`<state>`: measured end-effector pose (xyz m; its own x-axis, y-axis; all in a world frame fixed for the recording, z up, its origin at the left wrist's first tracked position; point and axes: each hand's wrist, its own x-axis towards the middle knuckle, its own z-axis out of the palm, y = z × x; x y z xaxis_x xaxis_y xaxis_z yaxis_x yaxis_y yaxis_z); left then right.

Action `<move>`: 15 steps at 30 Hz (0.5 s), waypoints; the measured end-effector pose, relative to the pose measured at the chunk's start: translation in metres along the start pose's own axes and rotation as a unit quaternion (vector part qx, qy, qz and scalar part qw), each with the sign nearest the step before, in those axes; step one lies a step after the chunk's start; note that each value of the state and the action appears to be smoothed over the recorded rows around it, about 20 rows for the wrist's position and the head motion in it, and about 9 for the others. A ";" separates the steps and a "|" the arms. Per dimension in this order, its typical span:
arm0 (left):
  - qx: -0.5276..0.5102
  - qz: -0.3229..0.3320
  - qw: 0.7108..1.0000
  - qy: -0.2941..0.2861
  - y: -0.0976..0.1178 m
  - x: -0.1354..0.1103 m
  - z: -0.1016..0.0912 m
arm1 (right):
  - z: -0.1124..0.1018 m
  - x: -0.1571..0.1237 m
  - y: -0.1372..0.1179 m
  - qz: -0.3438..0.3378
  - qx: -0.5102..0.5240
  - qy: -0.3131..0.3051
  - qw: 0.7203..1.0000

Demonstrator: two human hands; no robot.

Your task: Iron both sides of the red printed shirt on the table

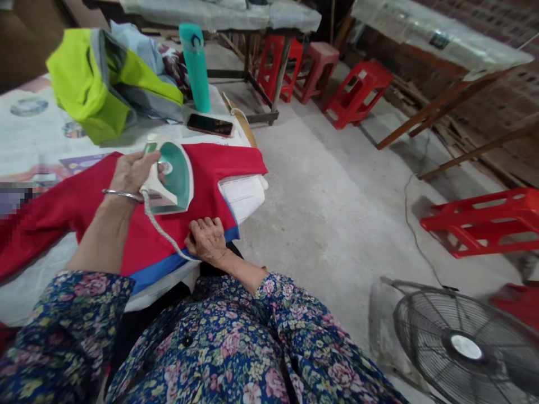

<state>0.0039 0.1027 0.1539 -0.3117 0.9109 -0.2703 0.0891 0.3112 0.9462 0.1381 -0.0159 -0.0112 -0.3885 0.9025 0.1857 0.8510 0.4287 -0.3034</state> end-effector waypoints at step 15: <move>0.069 -0.026 0.980 0.182 -0.041 -0.081 -0.100 | -0.007 0.002 -0.001 0.011 0.014 0.007 1.000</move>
<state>-0.0686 -0.0113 0.1547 -0.6344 0.7432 -0.2128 0.1835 0.4122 0.8924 0.1392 -0.0151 -0.0045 -0.3651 0.9109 0.1925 0.8487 0.4106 -0.3332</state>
